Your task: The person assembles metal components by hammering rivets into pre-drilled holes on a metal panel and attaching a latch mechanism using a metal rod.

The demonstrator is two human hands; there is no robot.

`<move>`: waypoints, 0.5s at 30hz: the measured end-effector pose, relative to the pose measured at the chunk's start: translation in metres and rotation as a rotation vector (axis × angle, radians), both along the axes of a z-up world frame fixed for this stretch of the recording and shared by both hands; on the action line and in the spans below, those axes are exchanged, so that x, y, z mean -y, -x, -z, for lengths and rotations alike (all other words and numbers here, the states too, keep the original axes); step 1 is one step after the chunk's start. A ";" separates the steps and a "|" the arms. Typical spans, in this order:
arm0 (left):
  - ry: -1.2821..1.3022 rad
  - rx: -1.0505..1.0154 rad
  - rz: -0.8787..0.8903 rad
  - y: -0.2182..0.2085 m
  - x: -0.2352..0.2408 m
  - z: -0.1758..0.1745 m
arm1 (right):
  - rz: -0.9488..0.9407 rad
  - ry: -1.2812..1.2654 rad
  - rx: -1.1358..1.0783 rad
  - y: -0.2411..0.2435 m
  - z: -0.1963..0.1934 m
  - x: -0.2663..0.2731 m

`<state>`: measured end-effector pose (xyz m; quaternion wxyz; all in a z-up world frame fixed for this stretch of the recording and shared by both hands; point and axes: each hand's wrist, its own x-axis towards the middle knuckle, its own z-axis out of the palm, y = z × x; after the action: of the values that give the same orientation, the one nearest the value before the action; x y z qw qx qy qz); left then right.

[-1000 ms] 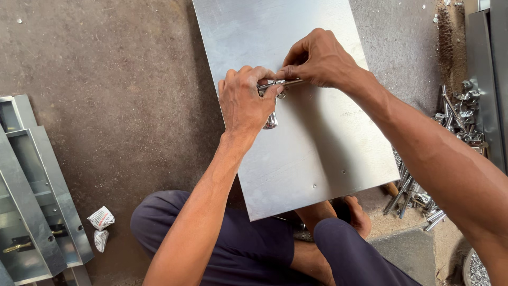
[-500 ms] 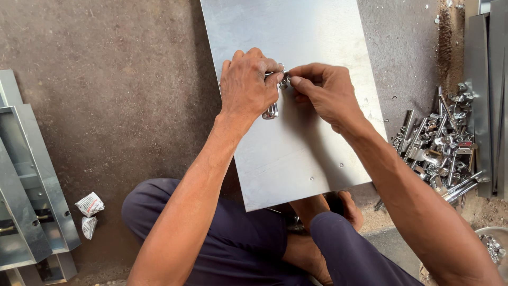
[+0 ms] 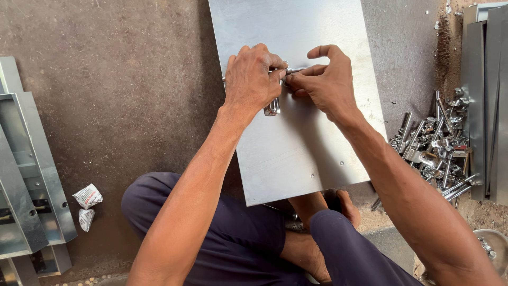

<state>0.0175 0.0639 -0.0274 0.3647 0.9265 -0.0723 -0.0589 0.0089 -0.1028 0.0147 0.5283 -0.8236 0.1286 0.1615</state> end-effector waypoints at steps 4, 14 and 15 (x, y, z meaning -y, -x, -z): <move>-0.017 -0.003 -0.002 0.002 -0.001 -0.001 | -0.025 0.037 0.001 -0.001 -0.004 -0.002; 1.191 -0.487 -0.576 0.097 -0.048 -0.013 | -0.335 0.425 0.000 -0.007 -0.027 -0.013; 1.252 -0.483 -0.499 0.098 -0.047 -0.022 | -0.307 0.386 0.037 -0.008 -0.030 -0.014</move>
<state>-0.0803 0.1109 -0.0055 0.8362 0.4934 0.2043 -0.1246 0.0167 -0.0893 0.0444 0.3328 -0.9219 0.0209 0.1971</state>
